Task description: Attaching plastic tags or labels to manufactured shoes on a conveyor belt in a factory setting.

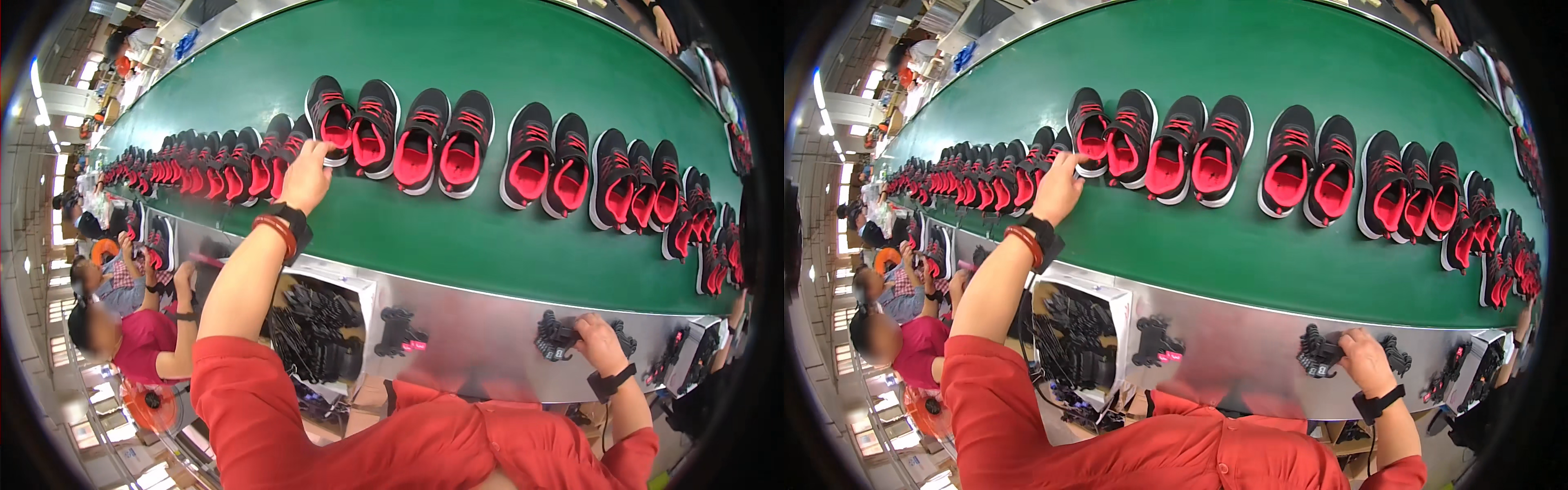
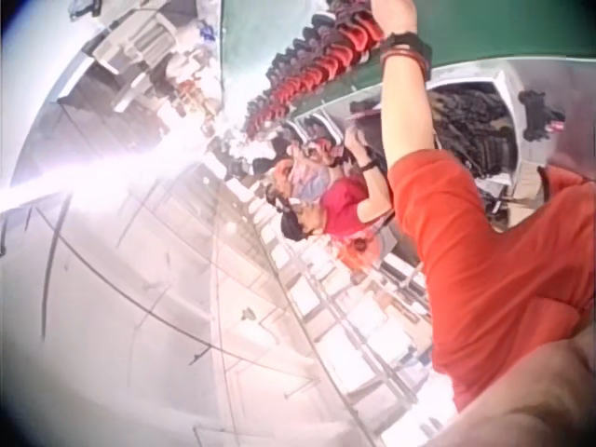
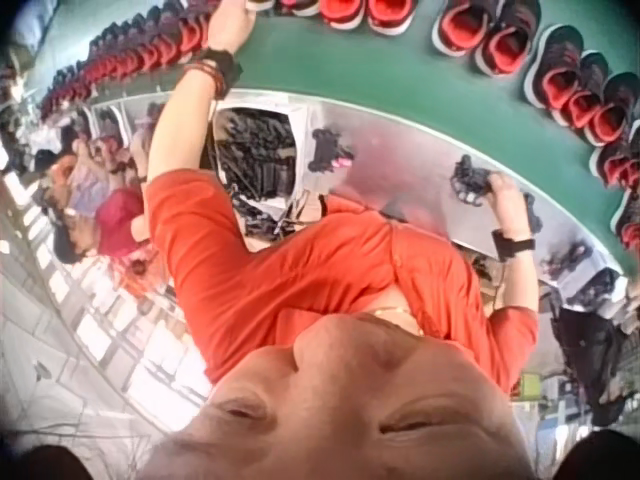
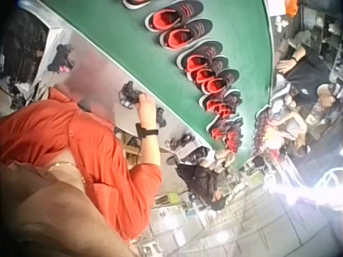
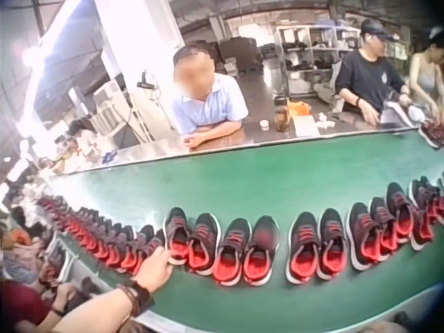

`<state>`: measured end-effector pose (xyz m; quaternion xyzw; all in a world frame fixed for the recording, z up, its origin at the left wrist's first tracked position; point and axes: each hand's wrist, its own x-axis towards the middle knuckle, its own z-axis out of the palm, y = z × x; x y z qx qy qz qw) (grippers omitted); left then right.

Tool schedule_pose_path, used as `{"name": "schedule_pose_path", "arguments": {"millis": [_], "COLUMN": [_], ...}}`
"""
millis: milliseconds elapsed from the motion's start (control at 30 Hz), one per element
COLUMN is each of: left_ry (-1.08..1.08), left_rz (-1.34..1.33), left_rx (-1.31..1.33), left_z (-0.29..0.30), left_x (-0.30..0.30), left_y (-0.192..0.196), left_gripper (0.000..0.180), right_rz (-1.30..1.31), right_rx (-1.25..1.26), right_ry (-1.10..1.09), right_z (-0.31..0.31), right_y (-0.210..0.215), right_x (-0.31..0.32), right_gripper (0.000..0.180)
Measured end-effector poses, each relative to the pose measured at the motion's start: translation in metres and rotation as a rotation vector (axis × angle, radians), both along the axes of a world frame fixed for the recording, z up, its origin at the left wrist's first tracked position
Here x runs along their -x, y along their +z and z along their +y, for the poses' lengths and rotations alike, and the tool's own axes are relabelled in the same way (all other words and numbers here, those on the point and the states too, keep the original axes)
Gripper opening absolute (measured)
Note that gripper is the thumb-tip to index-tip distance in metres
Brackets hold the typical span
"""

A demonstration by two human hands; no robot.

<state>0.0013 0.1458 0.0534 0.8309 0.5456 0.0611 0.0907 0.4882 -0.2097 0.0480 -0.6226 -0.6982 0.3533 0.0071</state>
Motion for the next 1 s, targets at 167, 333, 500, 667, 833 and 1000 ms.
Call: {"name": "schedule_pose_path", "arguments": {"millis": [167,333,500,667,833,1000], "left_ry": [-0.252,-0.268,-0.272,-0.275,-0.242,-0.223], "left_rz": [0.022,0.041,0.063,0.052,0.08,0.056], "left_rx": [0.085,0.185,0.207,0.216,0.252,0.253], "left_z": [0.049,0.048,0.026,0.019,0.015,0.013], "left_x": [0.023,0.047,0.058,0.06,0.061,0.061], "left_y": [-0.021,-0.029,-0.027,-0.027,-0.026,-0.026], "left_gripper": [0.041,0.018,0.014,0.017,0.017,0.018], "right_rz": [-0.092,0.262,0.676,0.881,0.992,1.022], "right_rx": [0.058,0.33,0.426,0.604,0.66,0.667], "right_ry": [-0.212,-0.303,-0.205,-0.382,-0.418,-0.451], "right_z": [0.035,0.17,0.256,0.286,0.289,0.28], "right_y": [0.038,0.054,-0.009,-0.043,-0.05,-0.054], "right_x": [0.024,0.136,0.267,0.332,0.354,0.36], "right_gripper": [0.028,0.029,0.032,0.024,0.02,0.02]}}
